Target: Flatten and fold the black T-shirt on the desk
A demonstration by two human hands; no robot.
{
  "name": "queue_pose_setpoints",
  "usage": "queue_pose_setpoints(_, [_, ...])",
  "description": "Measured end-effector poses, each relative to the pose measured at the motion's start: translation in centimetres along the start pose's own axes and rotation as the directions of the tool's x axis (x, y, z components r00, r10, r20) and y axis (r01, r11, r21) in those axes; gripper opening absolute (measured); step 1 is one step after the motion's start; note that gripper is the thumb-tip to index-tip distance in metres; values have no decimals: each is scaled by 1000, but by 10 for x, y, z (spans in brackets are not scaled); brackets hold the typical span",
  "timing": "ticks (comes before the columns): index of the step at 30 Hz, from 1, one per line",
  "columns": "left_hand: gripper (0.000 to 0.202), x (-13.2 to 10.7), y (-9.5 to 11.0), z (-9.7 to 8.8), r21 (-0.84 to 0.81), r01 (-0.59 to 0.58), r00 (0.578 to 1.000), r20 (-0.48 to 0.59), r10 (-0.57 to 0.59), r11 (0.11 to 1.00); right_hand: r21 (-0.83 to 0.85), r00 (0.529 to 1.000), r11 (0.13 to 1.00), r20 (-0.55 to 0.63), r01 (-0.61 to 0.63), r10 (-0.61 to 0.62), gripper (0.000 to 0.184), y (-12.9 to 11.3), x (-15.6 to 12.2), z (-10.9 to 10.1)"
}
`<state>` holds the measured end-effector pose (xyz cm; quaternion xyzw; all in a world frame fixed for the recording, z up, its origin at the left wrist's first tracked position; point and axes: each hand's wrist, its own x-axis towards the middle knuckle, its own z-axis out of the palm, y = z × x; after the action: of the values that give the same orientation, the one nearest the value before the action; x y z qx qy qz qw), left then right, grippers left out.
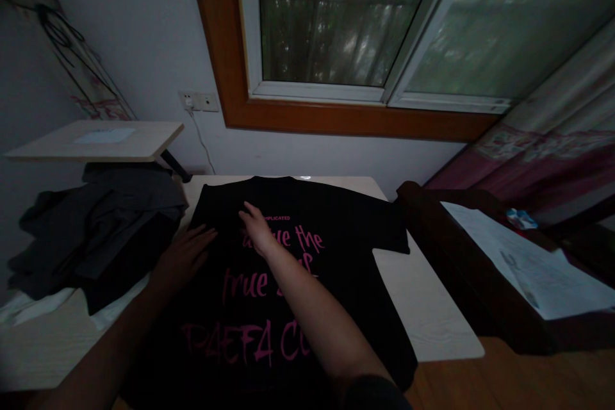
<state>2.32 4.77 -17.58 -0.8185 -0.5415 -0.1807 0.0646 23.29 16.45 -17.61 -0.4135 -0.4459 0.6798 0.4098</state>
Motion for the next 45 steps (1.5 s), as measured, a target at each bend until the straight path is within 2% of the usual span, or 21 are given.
queue_pose_setpoints(3, [56, 0, -2, -4, 11, 35, 999, -29, -35, 999, -139, 986, 980, -73, 142, -153, 45, 1, 8, -11])
queue_pose_setpoints(5, [61, -4, -7, -5, -1, 97, 994, -57, -96, 995, -197, 977, 966, -93, 170, -191, 45, 1, 10, -18])
queue_pose_setpoints(8, [61, -14, -18, -5, -46, 146, 989, -26, -147, 988, -288, 982, 946, -69, 149, -176, 43, -1, 10, -24])
queue_pose_setpoints(13, [58, -27, -39, -1, -139, 106, 994, 55, -100, 985, -392, 989, 913, -42, 112, -139, 44, -5, 5, -25])
queue_pose_setpoints(20, [54, -33, -51, -3, -160, 122, 992, 58, -114, 980, -453, 984, 884, -71, 117, -166, 47, -2, -4, -26])
queue_pose_setpoints(23, [53, -33, -51, -4, -153, 119, 992, 69, -110, 981, -595, 958, 781, -64, 189, -280, 44, -3, -10, -27])
queue_pose_setpoints(26, [44, -31, -48, -5, -148, 127, 990, 85, -115, 981, -716, 932, 644, 25, 269, -362, 38, -5, -19, -27])
queue_pose_setpoints(28, [41, -29, -46, -5, -146, 139, 988, 86, -127, 979, -694, 945, 657, 106, 294, -310, 35, -5, -27, -26])
queue_pose_setpoints(31, [45, -23, -43, -3, -138, 142, 988, 78, -132, 980, -584, 959, 765, 235, 269, -157, 33, -1, -41, -27])
queue_pose_setpoints(35, [50, -4, -43, 2, -80, 106, 992, 78, -99, 991, -474, 929, 863, 369, 173, 17, 34, 5, -55, -28])
queue_pose_setpoints(40, [55, 38, -56, 15, 58, 52, 992, 116, -59, 997, -429, 883, 898, 453, 92, 126, 37, 4, -66, -25])
queue_pose_setpoints(45, [59, 79, -72, 36, 170, 79, 980, 167, -108, 982, -481, 851, 876, 475, 38, 224, 38, 0, -70, -19])
